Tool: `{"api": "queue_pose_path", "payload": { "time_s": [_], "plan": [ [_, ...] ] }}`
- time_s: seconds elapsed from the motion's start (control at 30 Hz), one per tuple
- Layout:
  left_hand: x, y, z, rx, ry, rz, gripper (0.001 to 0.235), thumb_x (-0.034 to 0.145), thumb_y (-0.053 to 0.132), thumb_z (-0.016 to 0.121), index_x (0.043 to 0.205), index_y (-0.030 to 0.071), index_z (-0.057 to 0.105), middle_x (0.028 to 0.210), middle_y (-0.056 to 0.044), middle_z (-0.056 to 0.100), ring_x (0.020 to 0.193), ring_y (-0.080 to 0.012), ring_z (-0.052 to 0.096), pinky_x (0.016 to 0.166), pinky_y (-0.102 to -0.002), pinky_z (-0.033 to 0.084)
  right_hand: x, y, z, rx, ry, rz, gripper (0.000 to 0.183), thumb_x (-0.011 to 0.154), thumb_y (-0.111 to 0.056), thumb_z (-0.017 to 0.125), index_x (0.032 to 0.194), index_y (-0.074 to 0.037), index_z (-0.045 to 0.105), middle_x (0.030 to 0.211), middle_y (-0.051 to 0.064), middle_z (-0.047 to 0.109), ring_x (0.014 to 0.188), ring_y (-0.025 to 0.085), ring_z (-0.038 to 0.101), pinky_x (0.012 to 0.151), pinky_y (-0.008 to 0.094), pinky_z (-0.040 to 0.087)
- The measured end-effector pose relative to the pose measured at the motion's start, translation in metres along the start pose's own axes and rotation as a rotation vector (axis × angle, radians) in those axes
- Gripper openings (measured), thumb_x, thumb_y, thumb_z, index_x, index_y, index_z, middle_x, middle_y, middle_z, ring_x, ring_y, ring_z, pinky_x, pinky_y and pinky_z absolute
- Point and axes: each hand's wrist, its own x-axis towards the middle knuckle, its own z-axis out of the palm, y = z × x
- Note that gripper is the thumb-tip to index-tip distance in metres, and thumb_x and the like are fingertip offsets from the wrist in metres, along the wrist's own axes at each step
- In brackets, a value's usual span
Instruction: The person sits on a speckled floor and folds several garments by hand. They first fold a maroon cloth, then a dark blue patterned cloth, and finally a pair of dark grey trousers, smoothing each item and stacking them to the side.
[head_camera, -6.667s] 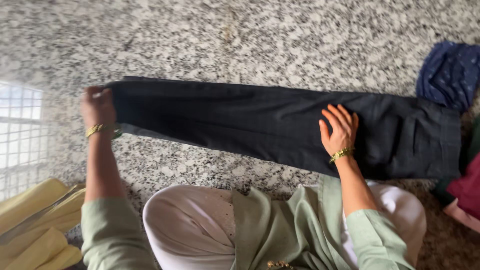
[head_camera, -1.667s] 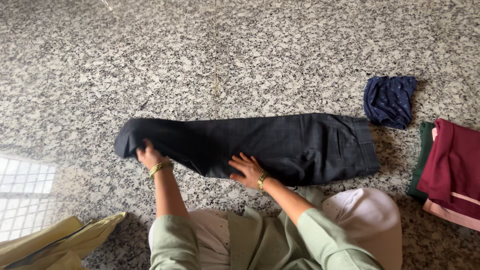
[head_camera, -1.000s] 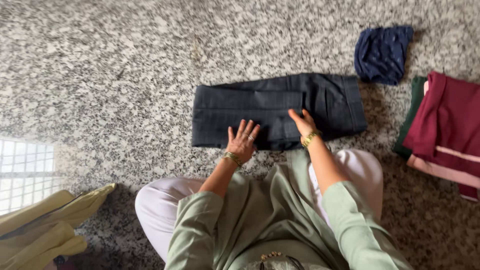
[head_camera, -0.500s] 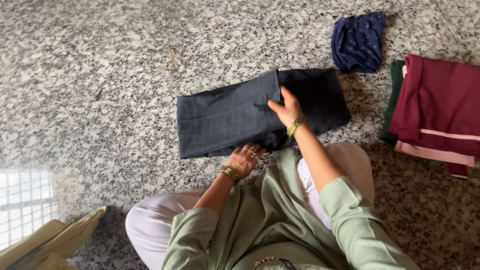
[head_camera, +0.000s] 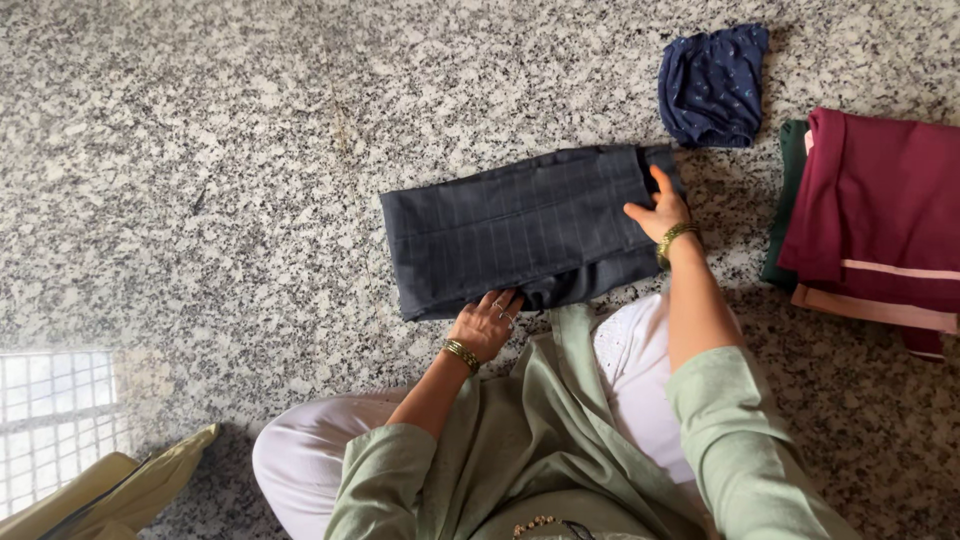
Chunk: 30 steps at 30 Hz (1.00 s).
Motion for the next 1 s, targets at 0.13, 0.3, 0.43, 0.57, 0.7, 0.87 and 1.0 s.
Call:
{"api": "queue_pose_path", "payload": {
  "time_s": [0.13,0.3,0.43,0.57,0.7,0.87,1.0],
  "plan": [
    [0.001,-0.002,-0.004,0.006,0.002,0.004,0.061,0.103,0.036,0.049,0.158,0.016,0.03,0.166,-0.008,0.024,0.151,-0.0277,0.026,0.113,-0.048,0.038,-0.016,-0.018,0.0,0.038,0.182,-0.119,0.08,0.084,-0.02,0.076,0.157,-0.023,0.044,0.145,0.015,0.061,0.129,0.034,0.061,0.103,0.044,0.052],
    [-0.001,-0.006,0.001,-0.033,0.092,0.015,0.059,0.103,0.037,0.048,0.156,0.017,0.036,0.165,-0.006,0.031,0.149,-0.0258,0.031,0.115,-0.044,0.04,-0.027,-0.022,-0.01,-0.532,0.293,0.087,0.071,0.094,-0.021,0.07,0.158,-0.024,0.04,0.152,0.01,0.057,0.143,0.034,0.05,0.106,0.055,0.046],
    [0.002,-0.009,0.005,-0.023,0.065,0.013,0.059,0.103,0.038,0.049,0.156,0.016,0.037,0.164,-0.007,0.031,0.149,-0.0263,0.031,0.113,-0.045,0.04,-0.006,0.006,-0.002,-0.469,0.093,0.172,0.083,0.093,-0.044,0.071,0.159,-0.018,0.029,0.155,0.019,0.042,0.138,0.04,0.042,0.107,0.051,0.041],
    [0.005,-0.012,0.006,-0.039,0.198,-0.005,0.052,0.1,0.039,0.051,0.145,0.014,0.048,0.151,-0.01,0.047,0.136,-0.0275,0.047,0.103,-0.044,0.048,-0.001,0.01,0.014,-0.466,-0.024,0.173,0.079,0.096,-0.045,0.063,0.164,-0.022,0.029,0.16,0.014,0.044,0.137,0.039,0.051,0.107,0.052,0.046],
    [-0.004,-0.016,-0.017,-0.207,0.167,-0.146,0.038,0.105,0.041,0.05,0.128,0.016,0.067,0.108,-0.008,0.076,0.098,-0.0239,0.072,0.082,-0.041,0.06,-0.015,-0.018,0.031,-0.524,-0.005,0.008,0.077,0.095,-0.046,0.067,0.161,-0.023,0.035,0.156,0.014,0.048,0.137,0.038,0.052,0.109,0.052,0.044],
    [-0.012,-0.038,-0.027,-0.315,0.672,-0.306,0.029,0.104,0.038,0.059,0.094,0.014,0.071,0.088,-0.006,0.075,0.079,-0.023,0.073,0.068,-0.039,0.06,-0.068,-0.096,0.033,-0.594,0.155,-0.296,0.089,0.083,-0.038,0.08,0.157,-0.012,0.036,0.157,0.022,0.043,0.141,0.047,0.043,0.109,0.061,0.039],
    [-0.002,-0.069,0.0,-0.401,0.98,-0.445,0.022,0.098,0.027,0.064,0.112,0.011,0.069,0.11,-0.012,0.074,0.105,-0.0305,0.069,0.089,-0.044,0.058,-0.124,-0.173,0.092,-0.402,0.269,-0.777,0.105,0.069,-0.032,0.091,0.155,-0.002,0.039,0.159,0.028,0.036,0.141,0.047,0.039,0.113,0.072,0.026]
  ]
}}
